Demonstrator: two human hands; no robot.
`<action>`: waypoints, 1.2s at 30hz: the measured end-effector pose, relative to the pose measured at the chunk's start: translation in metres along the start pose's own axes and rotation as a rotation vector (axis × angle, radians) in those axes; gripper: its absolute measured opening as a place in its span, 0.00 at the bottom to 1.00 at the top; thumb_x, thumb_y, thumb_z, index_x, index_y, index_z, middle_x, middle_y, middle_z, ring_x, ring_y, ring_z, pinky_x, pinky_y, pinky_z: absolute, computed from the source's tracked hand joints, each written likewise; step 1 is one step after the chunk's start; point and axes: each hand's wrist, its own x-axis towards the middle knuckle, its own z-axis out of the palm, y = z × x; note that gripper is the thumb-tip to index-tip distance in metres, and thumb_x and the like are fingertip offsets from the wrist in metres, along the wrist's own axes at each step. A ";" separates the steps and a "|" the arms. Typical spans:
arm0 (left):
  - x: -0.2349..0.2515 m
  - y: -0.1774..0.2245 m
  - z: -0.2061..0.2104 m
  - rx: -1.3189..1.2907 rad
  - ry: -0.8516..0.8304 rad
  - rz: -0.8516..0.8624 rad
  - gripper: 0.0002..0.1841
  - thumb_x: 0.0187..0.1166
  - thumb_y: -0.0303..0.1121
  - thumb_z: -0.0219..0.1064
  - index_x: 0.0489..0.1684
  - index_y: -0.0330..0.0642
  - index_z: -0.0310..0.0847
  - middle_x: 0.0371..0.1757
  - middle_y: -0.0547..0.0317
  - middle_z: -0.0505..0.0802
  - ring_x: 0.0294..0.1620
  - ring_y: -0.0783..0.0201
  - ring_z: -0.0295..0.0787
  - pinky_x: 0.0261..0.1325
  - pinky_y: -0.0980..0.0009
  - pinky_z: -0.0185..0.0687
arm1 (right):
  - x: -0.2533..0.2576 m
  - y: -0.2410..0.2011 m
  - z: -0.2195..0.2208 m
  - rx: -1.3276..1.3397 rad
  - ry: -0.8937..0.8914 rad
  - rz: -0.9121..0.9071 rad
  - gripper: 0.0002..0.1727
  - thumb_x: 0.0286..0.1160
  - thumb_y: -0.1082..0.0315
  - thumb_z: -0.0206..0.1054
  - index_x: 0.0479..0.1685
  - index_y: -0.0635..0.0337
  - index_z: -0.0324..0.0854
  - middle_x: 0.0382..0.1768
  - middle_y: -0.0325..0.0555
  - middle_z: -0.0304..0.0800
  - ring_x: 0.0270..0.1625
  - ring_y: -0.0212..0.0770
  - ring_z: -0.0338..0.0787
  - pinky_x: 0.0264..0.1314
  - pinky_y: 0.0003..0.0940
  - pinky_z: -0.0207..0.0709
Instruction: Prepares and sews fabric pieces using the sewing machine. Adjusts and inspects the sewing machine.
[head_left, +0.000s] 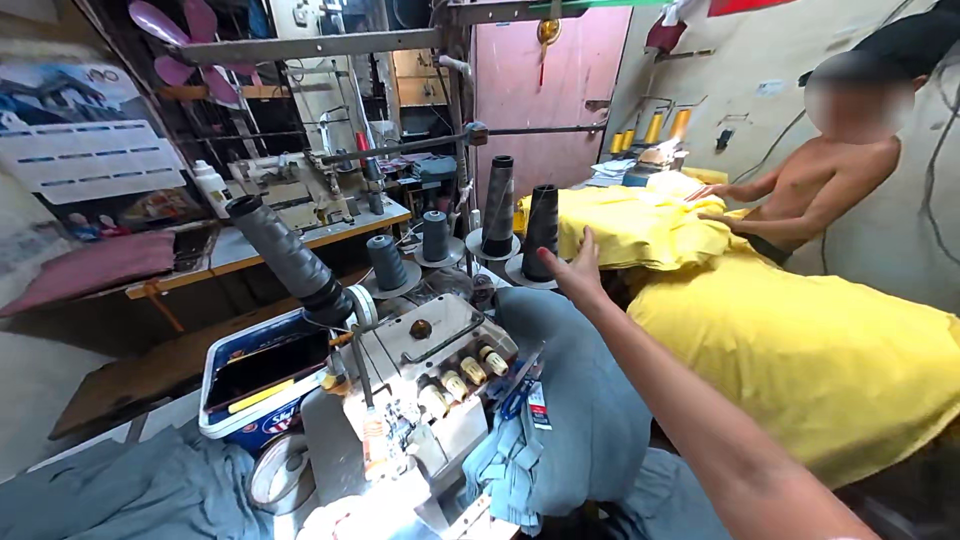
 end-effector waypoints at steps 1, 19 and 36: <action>0.000 0.001 0.000 0.006 -0.006 -0.008 0.15 0.84 0.26 0.60 0.52 0.19 0.87 0.52 0.23 0.91 0.54 0.37 0.89 0.64 0.53 0.78 | -0.012 -0.002 -0.005 0.039 0.024 -0.017 0.57 0.76 0.49 0.73 0.93 0.69 0.38 0.86 0.77 0.54 0.84 0.71 0.66 0.81 0.63 0.66; 0.017 -0.077 0.012 -0.166 0.192 0.066 0.07 0.80 0.24 0.64 0.44 0.30 0.88 0.35 0.49 0.91 0.34 0.65 0.86 0.45 0.67 0.82 | -0.220 0.095 -0.001 -0.033 -0.117 -0.153 0.21 0.83 0.71 0.61 0.63 0.84 0.76 0.51 0.69 0.86 0.49 0.41 0.88 0.55 0.30 0.82; 0.030 -0.096 0.025 -0.192 0.208 -0.031 0.10 0.86 0.25 0.61 0.52 0.26 0.85 0.41 0.43 0.91 0.40 0.60 0.87 0.51 0.61 0.82 | -0.207 0.072 -0.005 0.104 -0.069 0.038 0.15 0.84 0.71 0.60 0.57 0.79 0.78 0.44 0.49 0.85 0.43 0.25 0.85 0.51 0.20 0.80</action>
